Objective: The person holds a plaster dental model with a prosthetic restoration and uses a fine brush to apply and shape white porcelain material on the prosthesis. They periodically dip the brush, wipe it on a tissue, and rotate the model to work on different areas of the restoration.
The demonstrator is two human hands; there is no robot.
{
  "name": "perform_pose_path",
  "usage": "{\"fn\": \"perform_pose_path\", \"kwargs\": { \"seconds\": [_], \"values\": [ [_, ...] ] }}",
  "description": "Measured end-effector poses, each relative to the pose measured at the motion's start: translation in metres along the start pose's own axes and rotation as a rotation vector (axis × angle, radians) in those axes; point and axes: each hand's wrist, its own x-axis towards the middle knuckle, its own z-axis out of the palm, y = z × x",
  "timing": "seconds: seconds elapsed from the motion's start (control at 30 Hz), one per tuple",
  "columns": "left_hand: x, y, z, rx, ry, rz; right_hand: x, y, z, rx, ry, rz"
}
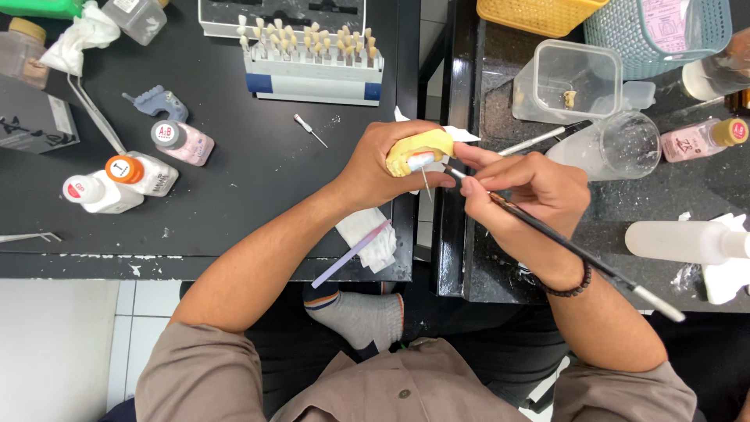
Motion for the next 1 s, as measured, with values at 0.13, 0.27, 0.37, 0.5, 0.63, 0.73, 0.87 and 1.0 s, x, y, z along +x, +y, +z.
{"fn": "perform_pose_path", "kwargs": {
  "seconds": [0.13,0.27,0.37,0.5,0.63,0.73,0.87,1.0],
  "values": [
    [0.0009,-0.0011,0.0002,-0.007,-0.004,-0.001,0.0022,-0.0047,0.0034,-0.081,0.01,-0.011],
    [0.0002,-0.0044,0.0022,0.045,0.014,0.058,0.0018,-0.0084,0.0063,-0.096,0.045,0.063],
    [-0.0005,-0.0069,0.0033,0.064,0.033,0.087,0.003,-0.0067,0.0069,-0.106,0.047,0.052],
    [-0.0009,-0.0082,0.003,0.112,0.049,0.096,0.0039,-0.0044,0.0078,-0.079,0.052,0.033],
    [-0.0012,-0.0085,0.004,0.113,0.058,0.092,0.0036,-0.0039,0.0088,-0.077,0.06,0.031],
    [-0.0018,-0.0082,0.0045,0.106,0.059,0.087,0.0036,-0.0038,0.0093,-0.064,0.055,0.023],
    [-0.0018,-0.0075,0.0036,0.1,0.05,0.1,0.0043,-0.0033,0.0101,-0.051,0.059,0.016],
    [-0.0009,-0.0073,0.0034,0.112,0.053,0.109,0.0046,-0.0042,0.0093,-0.084,0.052,0.009]
  ]
}}
